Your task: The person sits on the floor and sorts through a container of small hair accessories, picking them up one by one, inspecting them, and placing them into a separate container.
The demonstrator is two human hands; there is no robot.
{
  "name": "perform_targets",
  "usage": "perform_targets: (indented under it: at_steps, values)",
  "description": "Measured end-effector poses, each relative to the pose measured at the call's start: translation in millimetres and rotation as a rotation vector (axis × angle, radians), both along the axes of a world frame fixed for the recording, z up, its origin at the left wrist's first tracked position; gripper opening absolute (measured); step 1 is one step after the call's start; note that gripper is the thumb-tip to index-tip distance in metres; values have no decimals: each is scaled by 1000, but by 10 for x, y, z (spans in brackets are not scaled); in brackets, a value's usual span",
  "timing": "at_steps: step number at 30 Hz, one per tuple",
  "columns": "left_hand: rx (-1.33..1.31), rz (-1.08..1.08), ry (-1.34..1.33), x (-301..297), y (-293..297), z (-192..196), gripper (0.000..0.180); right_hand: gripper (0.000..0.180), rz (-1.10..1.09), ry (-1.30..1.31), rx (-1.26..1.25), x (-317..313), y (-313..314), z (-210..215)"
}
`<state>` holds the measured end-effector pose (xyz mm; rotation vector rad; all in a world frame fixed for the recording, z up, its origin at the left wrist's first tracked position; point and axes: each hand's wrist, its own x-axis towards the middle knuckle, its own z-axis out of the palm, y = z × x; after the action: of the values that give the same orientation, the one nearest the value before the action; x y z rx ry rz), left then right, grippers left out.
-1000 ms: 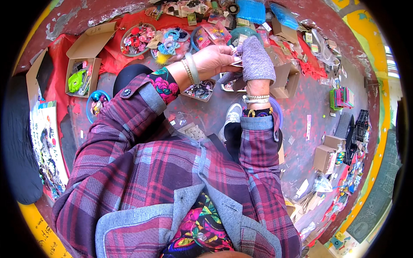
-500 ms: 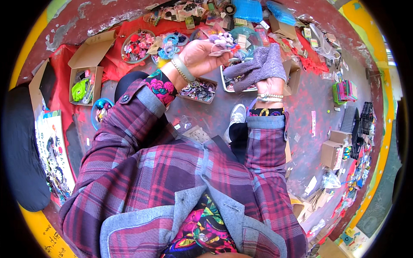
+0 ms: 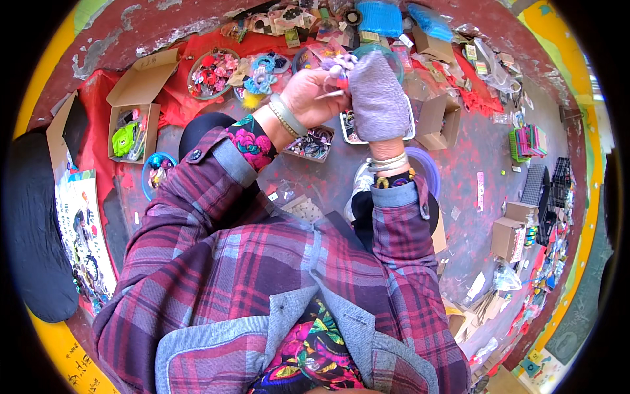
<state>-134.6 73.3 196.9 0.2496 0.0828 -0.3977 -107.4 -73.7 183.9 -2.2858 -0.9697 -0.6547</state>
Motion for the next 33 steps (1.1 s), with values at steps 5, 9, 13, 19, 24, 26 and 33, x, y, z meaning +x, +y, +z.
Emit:
perform_targets:
  at_steps: [5, 9, 13, 19, 24, 26, 33]
  values:
    - [354, -25, 84, -15, -15, -137, 13, 39, -48, 53, 55, 16, -50, -64]
    - [477, 96, 113, -11, 91, -69, 16, 32, -151, -113, -304, 105, 9, 31]
    - [672, 139, 207, -7, 225, -322, 16, 16, -139, 132, -206, 131, -131, 249]
    - [1149, -276, 138, -116, 452, -1387, 26, 11, 98, 681, 569, -55, -207, 250]
    - [1989, -496, -608, -72, 919, -3024, 30, 19, 181, 1000, 1159, -72, -81, 243]
    - [1828, -253, -672, -141, 1062, -3563, 33, 19, 171, 1049, 1129, 12, -66, 107]
    - [2549, -811, -667, 86, 792, -2440, 30, 21, 232, 955, 952, -74, -180, 260]
